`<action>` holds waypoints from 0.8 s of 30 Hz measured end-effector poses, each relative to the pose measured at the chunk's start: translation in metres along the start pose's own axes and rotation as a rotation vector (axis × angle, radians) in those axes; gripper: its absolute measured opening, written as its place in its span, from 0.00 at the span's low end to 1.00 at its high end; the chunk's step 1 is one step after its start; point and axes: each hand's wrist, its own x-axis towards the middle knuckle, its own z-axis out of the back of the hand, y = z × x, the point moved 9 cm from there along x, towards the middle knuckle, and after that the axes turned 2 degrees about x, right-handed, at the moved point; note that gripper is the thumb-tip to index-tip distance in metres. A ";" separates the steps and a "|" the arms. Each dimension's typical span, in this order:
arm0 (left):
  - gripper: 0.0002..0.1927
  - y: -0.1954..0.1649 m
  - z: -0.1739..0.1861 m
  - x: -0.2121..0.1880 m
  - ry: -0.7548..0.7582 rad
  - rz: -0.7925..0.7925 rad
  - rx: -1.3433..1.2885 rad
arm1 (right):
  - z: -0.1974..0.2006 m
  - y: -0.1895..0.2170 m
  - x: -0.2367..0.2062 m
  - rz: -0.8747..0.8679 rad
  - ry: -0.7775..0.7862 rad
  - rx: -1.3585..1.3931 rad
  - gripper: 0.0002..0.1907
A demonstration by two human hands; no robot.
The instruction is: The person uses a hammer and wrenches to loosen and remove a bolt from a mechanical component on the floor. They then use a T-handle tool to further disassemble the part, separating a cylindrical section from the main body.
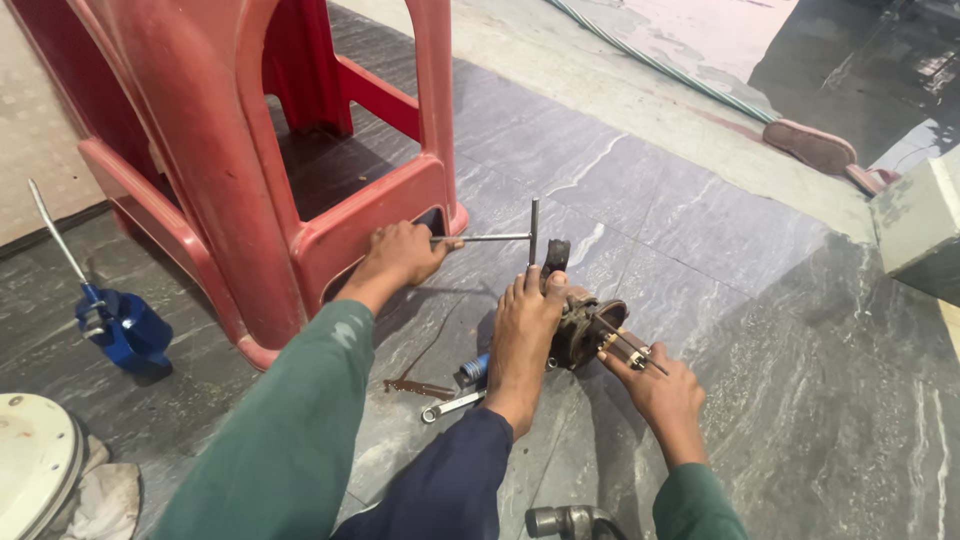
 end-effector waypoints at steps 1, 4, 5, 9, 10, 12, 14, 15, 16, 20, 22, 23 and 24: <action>0.39 0.001 -0.001 -0.002 0.002 0.010 -0.014 | 0.000 -0.001 0.002 -0.020 0.025 -0.017 0.48; 0.40 0.001 -0.003 -0.007 0.014 0.035 -0.035 | 0.005 0.001 0.007 -0.004 0.003 -0.018 0.49; 0.40 0.001 -0.003 -0.008 0.020 0.041 -0.028 | 0.005 0.000 0.010 -0.018 0.021 -0.023 0.49; 0.41 0.001 -0.002 -0.009 -0.001 0.052 0.003 | -0.001 -0.004 0.015 -0.048 0.064 -0.028 0.51; 0.41 0.002 -0.004 -0.009 0.010 0.055 0.002 | -0.002 -0.005 0.016 -0.047 0.062 -0.029 0.52; 0.41 0.003 -0.008 -0.010 0.029 0.064 0.006 | -0.006 -0.007 0.016 -0.055 0.067 -0.037 0.53; 0.39 0.003 -0.008 -0.011 -0.004 0.054 0.017 | -0.009 -0.007 0.018 -0.043 0.054 -0.033 0.54; 0.38 0.003 -0.007 -0.013 -0.021 0.046 0.023 | -0.008 -0.007 0.018 -0.028 0.035 -0.025 0.54; 0.38 0.003 -0.007 -0.014 -0.016 0.047 0.028 | -0.006 -0.007 0.020 -0.013 0.014 -0.019 0.54; 0.39 -0.001 0.004 -0.026 -0.011 0.060 0.015 | -0.004 -0.006 0.019 -0.015 0.025 -0.013 0.51; 0.37 -0.011 0.013 -0.036 -0.008 0.105 0.005 | -0.001 0.001 0.010 0.007 -0.017 0.011 0.52; 0.35 -0.020 0.015 -0.042 -0.003 0.145 0.002 | -0.003 0.002 0.004 -0.053 -0.020 0.013 0.51; 0.33 -0.033 0.016 -0.045 0.004 0.184 0.000 | -0.013 0.008 -0.006 -0.114 -0.020 0.017 0.50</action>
